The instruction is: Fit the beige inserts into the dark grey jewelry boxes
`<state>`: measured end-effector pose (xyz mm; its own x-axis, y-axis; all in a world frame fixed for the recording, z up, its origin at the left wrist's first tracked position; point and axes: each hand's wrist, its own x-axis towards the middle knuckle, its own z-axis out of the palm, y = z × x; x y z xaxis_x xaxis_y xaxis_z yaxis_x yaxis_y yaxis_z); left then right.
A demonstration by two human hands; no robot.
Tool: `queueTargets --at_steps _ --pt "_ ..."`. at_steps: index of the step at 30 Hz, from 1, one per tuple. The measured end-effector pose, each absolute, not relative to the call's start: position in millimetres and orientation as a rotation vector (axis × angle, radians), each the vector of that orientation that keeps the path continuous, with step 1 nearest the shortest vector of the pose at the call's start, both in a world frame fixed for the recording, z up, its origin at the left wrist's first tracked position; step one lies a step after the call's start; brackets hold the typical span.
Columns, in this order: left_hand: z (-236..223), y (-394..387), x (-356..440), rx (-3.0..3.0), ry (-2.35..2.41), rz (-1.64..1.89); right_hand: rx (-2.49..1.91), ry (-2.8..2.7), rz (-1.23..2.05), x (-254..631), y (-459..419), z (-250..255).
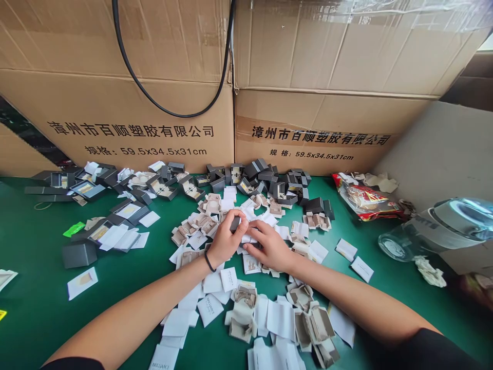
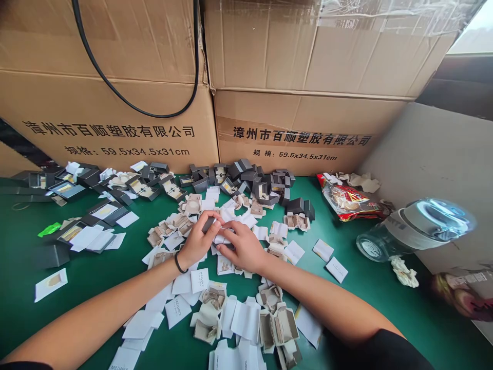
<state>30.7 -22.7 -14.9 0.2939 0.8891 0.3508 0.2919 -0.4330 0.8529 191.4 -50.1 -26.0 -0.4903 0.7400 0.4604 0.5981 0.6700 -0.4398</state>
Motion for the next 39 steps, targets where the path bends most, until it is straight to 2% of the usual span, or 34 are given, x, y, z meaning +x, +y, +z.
queueTargets --at_steps 21,29,39 --pt "-17.4 -26.5 30.6 1.979 0.979 1.145 -1.104 -2.213 0.156 187.3 -53.0 -28.5" --pt "-19.4 -23.8 30.9 1.904 1.005 1.158 -0.993 -2.375 -0.149 188.2 -52.0 -28.1" --pt "-19.9 -21.9 30.7 1.818 1.033 1.137 -0.92 -2.372 -0.201 190.2 -52.2 -30.6"
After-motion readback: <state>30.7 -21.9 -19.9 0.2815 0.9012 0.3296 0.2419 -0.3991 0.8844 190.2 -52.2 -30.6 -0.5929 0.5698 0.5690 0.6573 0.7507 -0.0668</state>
